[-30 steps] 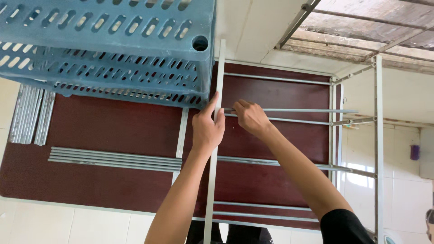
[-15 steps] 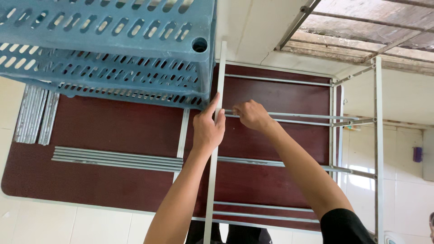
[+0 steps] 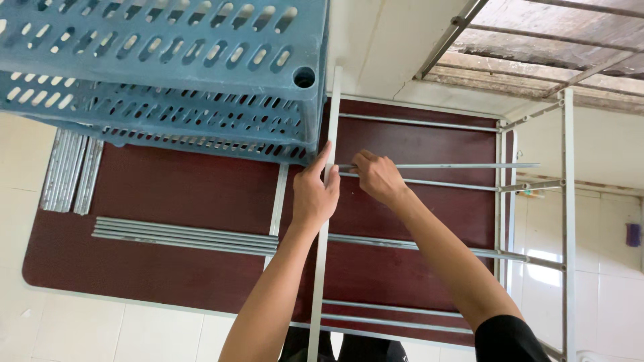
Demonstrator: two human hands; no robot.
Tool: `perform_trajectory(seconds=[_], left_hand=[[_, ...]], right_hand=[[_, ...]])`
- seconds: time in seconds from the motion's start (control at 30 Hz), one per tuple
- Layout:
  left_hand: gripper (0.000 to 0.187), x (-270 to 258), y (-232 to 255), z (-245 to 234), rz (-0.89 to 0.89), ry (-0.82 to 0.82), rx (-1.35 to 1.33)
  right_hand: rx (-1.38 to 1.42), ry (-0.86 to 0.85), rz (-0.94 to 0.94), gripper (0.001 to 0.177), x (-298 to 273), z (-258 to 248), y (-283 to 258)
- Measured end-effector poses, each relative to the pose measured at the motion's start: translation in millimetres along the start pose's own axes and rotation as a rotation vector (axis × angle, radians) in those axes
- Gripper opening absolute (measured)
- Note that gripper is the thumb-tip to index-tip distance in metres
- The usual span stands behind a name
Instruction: The person assembles a white metal storage shelf by inserting horizontal support rods into the vertical frame sections. They repeatedly pick rods from a pile on the table and fit them into the frame, working from lower to higher levels.
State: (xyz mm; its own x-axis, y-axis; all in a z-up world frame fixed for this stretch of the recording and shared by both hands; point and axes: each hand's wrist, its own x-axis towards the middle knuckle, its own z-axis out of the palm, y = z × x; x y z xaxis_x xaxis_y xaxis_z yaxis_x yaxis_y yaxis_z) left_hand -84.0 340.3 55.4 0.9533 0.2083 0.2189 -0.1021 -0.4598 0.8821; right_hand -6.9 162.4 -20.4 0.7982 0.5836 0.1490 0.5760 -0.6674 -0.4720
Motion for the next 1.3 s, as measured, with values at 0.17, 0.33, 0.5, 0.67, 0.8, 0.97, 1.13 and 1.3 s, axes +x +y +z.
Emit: perform_trajectory(seconds=[0.17,0.33,0.5,0.67,0.8,0.97,1.13,1.3], left_hand=[[0.047,1,3,-1,-0.026,-0.017,0.005],[0.048,1,4,-2,-0.035,-0.05,0.021],[0.048,1,6,-3,-0.042,-0.04,0.014],[0.048,0,5,-3,-0.084,-0.049,0.013],[0.048,1,1,-1,-0.056,-0.04,0.038],[0.048,1,0,-1,-0.073,-0.051,0.03],[0.049,0,1,-1,-0.067,-0.036,0.027],[0.05,0,0,-1,-0.077,-0.069,0.035]], right_hand=[[-0.018,-0.011,0.014,0.011,-3,-1,3],[-0.048,-0.155,0.097,0.016,4,-5,8],[-0.004,-0.251,0.11,0.012,12,-16,6],[0.147,-0.139,0.095,0.025,8,-27,1],[0.085,-0.06,0.016,0.016,3,-24,1],[0.012,-0.041,-0.001,0.013,3,-15,5],[-0.009,-0.071,0.045,0.01,-4,-9,12],[0.018,-0.143,0.157,0.013,-7,-19,21]])
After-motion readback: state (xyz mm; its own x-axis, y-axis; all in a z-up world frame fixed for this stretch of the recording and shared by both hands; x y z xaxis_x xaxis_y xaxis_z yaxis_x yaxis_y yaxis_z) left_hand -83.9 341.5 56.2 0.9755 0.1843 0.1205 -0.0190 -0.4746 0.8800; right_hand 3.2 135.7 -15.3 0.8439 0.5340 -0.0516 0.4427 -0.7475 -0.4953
